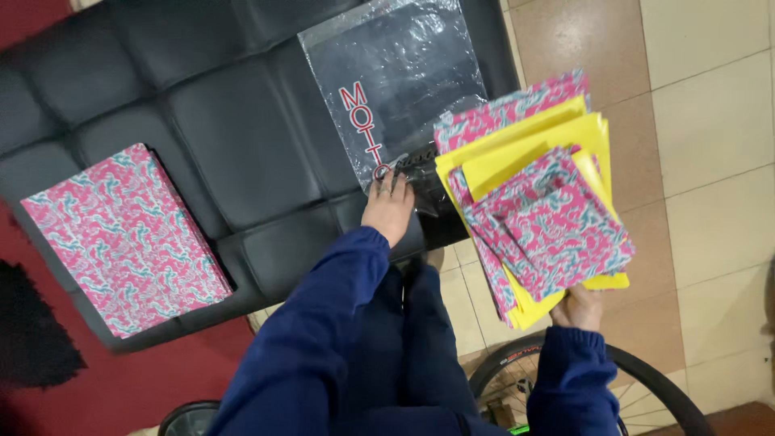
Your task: The person places a stack of folded patterned clothes and yellow papers into a plastic shipping bag, seals it by hand, and then retrieves another plastic bag from a shelf to repeat the process.
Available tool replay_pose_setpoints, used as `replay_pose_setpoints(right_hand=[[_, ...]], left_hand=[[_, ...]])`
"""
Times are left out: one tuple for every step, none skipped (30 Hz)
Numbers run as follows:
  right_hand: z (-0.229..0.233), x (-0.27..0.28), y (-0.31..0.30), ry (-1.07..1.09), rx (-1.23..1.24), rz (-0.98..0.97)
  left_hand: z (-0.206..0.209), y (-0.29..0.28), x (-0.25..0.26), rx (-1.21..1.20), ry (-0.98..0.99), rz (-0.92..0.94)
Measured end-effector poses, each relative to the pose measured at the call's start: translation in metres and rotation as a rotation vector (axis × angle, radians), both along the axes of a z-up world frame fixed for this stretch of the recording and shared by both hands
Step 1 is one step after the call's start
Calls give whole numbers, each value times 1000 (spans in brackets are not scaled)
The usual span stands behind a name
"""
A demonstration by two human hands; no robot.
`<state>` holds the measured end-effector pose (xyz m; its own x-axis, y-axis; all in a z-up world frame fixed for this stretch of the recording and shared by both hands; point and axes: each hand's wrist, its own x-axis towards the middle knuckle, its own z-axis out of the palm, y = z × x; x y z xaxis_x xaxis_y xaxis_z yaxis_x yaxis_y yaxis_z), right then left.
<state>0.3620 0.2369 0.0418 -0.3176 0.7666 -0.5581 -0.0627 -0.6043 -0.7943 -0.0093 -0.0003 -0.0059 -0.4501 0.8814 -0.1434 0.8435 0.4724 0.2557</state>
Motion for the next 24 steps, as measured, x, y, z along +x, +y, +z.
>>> replay_pose_setpoints(right_hand=[[-5,3,-2,6,-2,4],[-10,6,-4,-13,-13,11],[-16,10,-7,-32,-24,18],[-8,3,-11,-32,-28,19],[0,-2,-14,-11,-5,31],[9,-5,-18,5,19,40],[11,0,-18,0,16,38],[10,2,-18,7,18,42],[11,4,-17,14,19,46],[11,4,-16,19,20,44],[11,3,-15,23,20,47],[13,5,-15,24,19,48],[14,7,-16,27,20,45],[16,8,-18,27,17,46],[17,10,-20,28,15,48],[20,14,-22,27,14,41],[22,17,-25,25,11,41],[25,20,-27,23,7,40],[27,22,-28,22,6,34],[30,23,-27,37,7,31],[33,23,-27,51,8,29],[32,28,-28,54,9,24],[32,32,-29,52,1,26],[32,37,-29,51,-7,28]], left_hand=[[-10,2,-6,-2,6,4],[-22,2,-12,171,125,38],[-34,3,-16,344,247,71],[-33,7,-21,340,247,72],[-32,11,-25,300,195,128],[-32,17,-25,261,137,182],[-25,20,-23,258,132,181],[-18,23,-23,197,106,212],[-11,26,-24,136,80,243],[-7,30,-22,138,85,241],[-3,34,-21,5,48,230],[1,37,-17,-128,8,217],[6,41,-12,-127,11,214],[10,43,-7,-194,57,194],[14,46,-2,-261,103,174],[21,43,-2,-262,103,167],[27,40,-3,-54,92,133],[33,37,-3,155,79,97],[7,35,-2,154,77,90],[-18,34,-3,162,130,120],[-42,32,-5,171,182,150],[-27,32,-10,173,184,146],[-12,31,-16,193,167,197],[3,31,-22,212,149,248]])
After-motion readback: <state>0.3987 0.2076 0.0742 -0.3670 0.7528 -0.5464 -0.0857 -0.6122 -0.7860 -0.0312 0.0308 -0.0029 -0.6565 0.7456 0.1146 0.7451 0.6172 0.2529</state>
